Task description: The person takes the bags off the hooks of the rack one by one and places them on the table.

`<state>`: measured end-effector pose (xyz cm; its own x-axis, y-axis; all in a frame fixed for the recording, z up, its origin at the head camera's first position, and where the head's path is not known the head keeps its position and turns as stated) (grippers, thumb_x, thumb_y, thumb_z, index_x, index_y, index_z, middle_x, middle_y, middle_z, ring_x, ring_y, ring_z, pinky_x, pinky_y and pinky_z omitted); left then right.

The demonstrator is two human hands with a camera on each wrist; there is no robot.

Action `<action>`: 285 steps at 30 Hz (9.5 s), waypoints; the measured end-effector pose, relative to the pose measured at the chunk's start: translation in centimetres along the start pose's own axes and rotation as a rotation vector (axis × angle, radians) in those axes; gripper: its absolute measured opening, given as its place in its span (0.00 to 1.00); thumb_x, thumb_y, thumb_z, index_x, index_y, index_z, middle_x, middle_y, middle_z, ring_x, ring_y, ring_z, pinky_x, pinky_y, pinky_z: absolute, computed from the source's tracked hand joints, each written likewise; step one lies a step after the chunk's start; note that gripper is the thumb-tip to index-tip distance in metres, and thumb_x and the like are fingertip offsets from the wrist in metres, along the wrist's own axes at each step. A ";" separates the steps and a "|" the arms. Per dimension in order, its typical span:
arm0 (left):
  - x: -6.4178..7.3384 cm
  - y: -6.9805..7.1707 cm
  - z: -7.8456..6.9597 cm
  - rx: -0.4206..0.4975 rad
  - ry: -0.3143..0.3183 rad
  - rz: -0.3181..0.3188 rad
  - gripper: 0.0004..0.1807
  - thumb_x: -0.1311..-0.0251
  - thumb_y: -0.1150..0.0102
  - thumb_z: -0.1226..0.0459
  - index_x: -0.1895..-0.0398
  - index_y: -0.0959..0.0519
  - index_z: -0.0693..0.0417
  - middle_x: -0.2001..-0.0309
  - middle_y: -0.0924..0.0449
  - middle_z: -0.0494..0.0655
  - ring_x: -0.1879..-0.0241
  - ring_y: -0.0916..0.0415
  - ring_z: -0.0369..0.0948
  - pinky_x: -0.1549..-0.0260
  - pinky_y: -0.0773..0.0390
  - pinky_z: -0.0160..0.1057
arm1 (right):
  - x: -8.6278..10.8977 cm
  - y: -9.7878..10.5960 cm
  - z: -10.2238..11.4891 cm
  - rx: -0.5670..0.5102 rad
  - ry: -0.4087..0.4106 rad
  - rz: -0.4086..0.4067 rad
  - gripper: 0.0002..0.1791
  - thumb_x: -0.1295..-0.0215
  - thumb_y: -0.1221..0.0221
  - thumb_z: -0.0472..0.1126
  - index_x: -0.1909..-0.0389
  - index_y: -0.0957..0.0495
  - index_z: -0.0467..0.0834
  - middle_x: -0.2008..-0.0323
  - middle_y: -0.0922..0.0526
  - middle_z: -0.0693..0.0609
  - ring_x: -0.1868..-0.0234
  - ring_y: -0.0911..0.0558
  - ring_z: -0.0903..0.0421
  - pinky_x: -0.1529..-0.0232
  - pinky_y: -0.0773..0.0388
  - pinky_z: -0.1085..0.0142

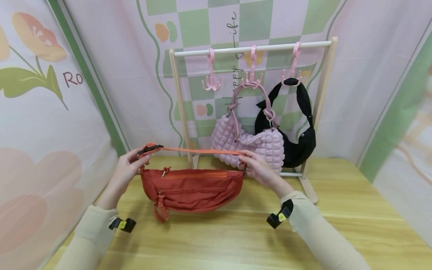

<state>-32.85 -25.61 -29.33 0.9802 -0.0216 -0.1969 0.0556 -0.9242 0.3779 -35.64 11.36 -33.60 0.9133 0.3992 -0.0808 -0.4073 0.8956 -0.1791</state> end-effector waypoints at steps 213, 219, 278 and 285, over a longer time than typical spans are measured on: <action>0.2 0.3 15.4 -0.252 0.415 0.290 0.24 0.33 0.49 0.54 0.45 0.26 0.66 0.84 0.39 0.40 0.81 0.40 0.36 0.76 0.28 0.37 | -0.1 -2.9 -11.4 0.403 -0.454 -0.029 0.18 0.30 0.48 0.45 0.53 0.30 0.32 0.76 0.30 0.49 0.73 0.26 0.56 0.62 0.17 0.54; 0.3 0.3 15.2 -0.264 0.405 0.296 0.23 0.34 0.48 0.54 0.47 0.24 0.66 0.84 0.39 0.40 0.81 0.40 0.36 0.75 0.25 0.37 | 0.1 -2.9 -11.1 0.472 -0.447 -0.058 0.18 0.31 0.48 0.45 0.53 0.29 0.33 0.74 0.29 0.49 0.72 0.25 0.56 0.64 0.17 0.56; 0.3 1.7 10.3 -0.471 0.188 0.224 0.22 0.33 0.50 0.59 0.50 0.27 0.74 0.64 0.18 0.60 0.67 0.20 0.49 0.69 0.19 0.45 | -0.2 -1.1 -7.7 0.722 -0.339 -0.099 0.18 0.33 0.46 0.44 0.51 0.26 0.34 0.60 0.17 0.39 0.64 0.16 0.48 0.65 0.17 0.55; 0.1 1.3 9.4 -0.487 0.154 0.213 0.22 0.33 0.50 0.58 0.51 0.25 0.72 0.61 0.19 0.62 0.63 0.21 0.53 0.65 0.19 0.46 | -0.1 -1.0 -6.9 0.743 -0.327 -0.103 0.18 0.33 0.47 0.44 0.50 0.26 0.35 0.58 0.17 0.38 0.60 0.17 0.44 0.64 0.17 0.54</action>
<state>-34.49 -30.38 -37.40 0.9939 -0.0988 0.0499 -0.1008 -0.6213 0.7770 -35.34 9.07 -40.22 0.9470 0.2418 0.2114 -0.3192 0.7816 0.5359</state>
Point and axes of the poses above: each hand's wrist, its own x-axis away from the middle knuckle, its own y-axis out of the back of the hand, z = x × y, the point moved 7 cm from there along -x, towards the middle knuckle
